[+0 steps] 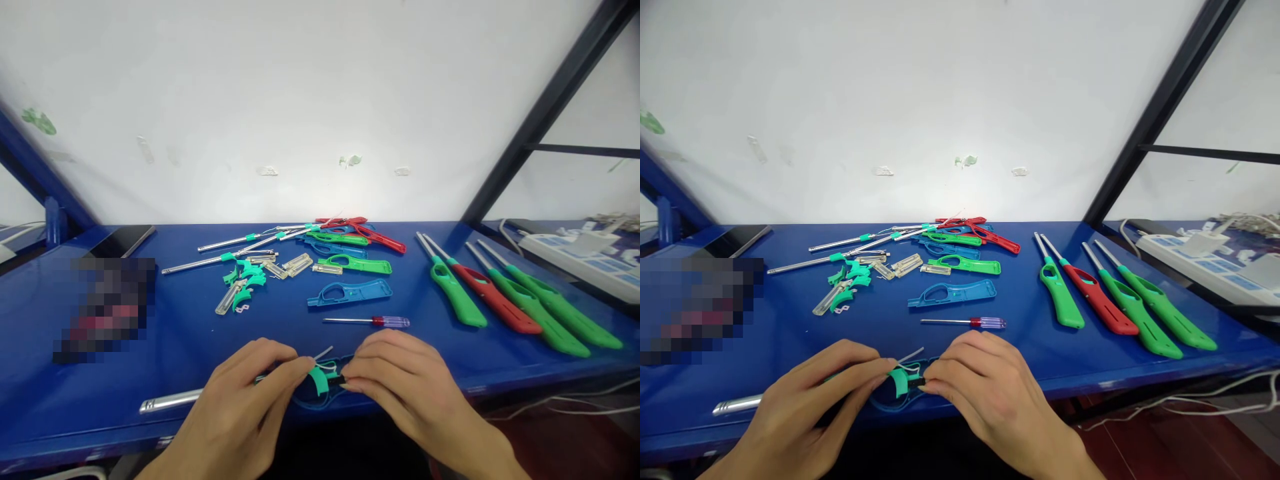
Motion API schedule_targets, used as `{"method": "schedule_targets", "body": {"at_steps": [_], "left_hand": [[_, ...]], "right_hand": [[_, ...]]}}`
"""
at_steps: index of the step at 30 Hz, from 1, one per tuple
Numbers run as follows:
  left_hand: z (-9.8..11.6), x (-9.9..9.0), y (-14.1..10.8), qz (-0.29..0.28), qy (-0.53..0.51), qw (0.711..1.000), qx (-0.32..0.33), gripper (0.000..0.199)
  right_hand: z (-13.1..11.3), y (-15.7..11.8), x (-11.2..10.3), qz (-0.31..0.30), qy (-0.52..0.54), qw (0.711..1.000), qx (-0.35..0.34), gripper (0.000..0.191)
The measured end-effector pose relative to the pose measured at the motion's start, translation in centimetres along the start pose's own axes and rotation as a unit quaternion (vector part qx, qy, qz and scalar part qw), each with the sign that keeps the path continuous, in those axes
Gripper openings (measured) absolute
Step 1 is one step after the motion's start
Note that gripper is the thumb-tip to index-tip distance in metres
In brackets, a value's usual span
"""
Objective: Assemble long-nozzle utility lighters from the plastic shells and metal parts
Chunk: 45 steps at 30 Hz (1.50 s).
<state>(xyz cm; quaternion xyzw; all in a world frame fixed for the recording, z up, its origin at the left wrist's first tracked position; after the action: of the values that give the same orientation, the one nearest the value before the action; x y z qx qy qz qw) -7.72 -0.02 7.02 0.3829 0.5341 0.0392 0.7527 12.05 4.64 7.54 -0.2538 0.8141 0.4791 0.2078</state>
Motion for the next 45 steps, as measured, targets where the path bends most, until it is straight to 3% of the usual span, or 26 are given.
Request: {"method": "schedule_targets", "body": {"at_steps": [14, 26, 45], "left_hand": [[0.24, -0.48, 0.23, -0.015, -0.007, 0.999, 0.028, 0.051], [0.12, 0.06, 0.32, -0.015, -0.001, 1.0, 0.022, 0.043], [0.0, 0.21, -0.01, -0.032, 0.012, 0.999, 0.018, 0.045]], "right_hand": [[-0.16, 0.07, -0.06, 0.007, -0.007, 1.0, -0.018, 0.015], [-0.48, 0.29, -0.21, 0.009, -0.02, 1.0, -0.022, 0.027], [-0.34, 0.05, -0.06, 0.012, -0.02, 1.0, -0.018, 0.021]]}}
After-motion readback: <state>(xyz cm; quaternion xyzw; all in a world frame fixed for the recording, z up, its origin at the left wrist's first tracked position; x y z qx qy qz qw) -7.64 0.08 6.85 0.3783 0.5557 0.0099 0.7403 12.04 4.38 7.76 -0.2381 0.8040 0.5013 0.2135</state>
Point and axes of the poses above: each hand's wrist, its own y-axis towards the middle knuckle, its own x-axis out of the palm, z = x × y, the point moved 6 cm from there along y, towards the middle knuckle, and after that the axes turned 14 degrees about y, right-handed, at the moved point
